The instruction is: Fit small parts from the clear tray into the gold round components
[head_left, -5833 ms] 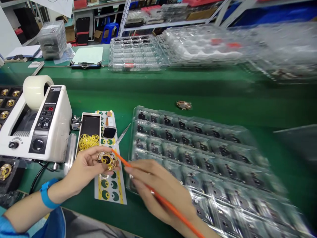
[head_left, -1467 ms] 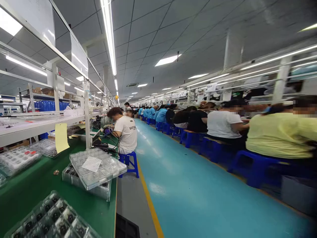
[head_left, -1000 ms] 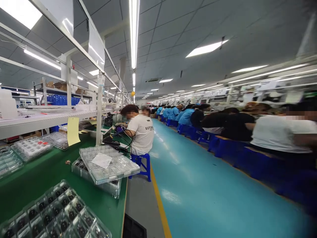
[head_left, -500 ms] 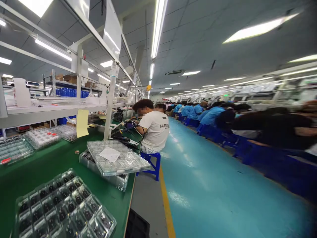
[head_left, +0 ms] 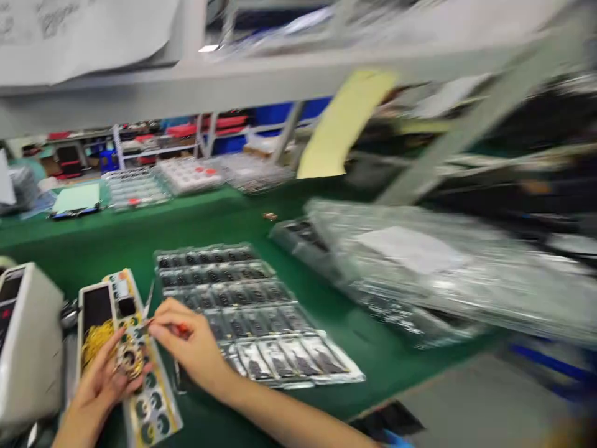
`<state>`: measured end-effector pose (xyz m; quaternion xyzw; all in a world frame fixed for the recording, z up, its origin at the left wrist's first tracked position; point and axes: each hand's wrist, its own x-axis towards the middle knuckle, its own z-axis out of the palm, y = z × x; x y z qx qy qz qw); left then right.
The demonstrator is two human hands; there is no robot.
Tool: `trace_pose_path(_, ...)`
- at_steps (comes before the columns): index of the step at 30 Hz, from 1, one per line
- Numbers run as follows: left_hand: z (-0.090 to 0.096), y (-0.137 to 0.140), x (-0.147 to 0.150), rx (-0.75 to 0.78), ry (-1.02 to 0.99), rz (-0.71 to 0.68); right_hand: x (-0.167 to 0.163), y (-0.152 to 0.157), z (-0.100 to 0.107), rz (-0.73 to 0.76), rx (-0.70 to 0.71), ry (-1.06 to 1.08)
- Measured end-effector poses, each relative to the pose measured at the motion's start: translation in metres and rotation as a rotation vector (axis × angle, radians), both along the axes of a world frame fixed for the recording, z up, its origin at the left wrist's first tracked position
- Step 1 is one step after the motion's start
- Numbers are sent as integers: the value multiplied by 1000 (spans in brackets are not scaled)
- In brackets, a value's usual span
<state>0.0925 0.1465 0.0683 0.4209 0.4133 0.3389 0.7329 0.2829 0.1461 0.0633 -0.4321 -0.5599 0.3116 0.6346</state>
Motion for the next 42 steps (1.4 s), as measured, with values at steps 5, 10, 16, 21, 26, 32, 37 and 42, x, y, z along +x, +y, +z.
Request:
trace_pose_path(5,-2,-1,5,65,-53,-139,8,-4,-3,76,-199,58)
trace_pose_path(10,-4,-5,7,150,-21,-135,8,-13,2,127,-322,-28)
trace_pose_path(16,-3,-10,10,186,48,-120,5,-16,5,196,-348,-154)
trace_pose_path(21,-1,-12,10,188,76,-134,4,-16,4,212,-299,-206)
trace_pose_path(26,1,-11,12,206,85,-131,2,-19,1,171,-243,-269)
trace_pose_path(32,0,-12,16,198,65,-109,-5,-21,-7,52,-111,-340)
trace_pose_path(37,-3,-14,18,220,36,-54,-7,-22,-8,33,-48,-374)
trace_pose_path(42,-5,-15,23,233,7,4,-6,-23,-6,19,-36,-410)
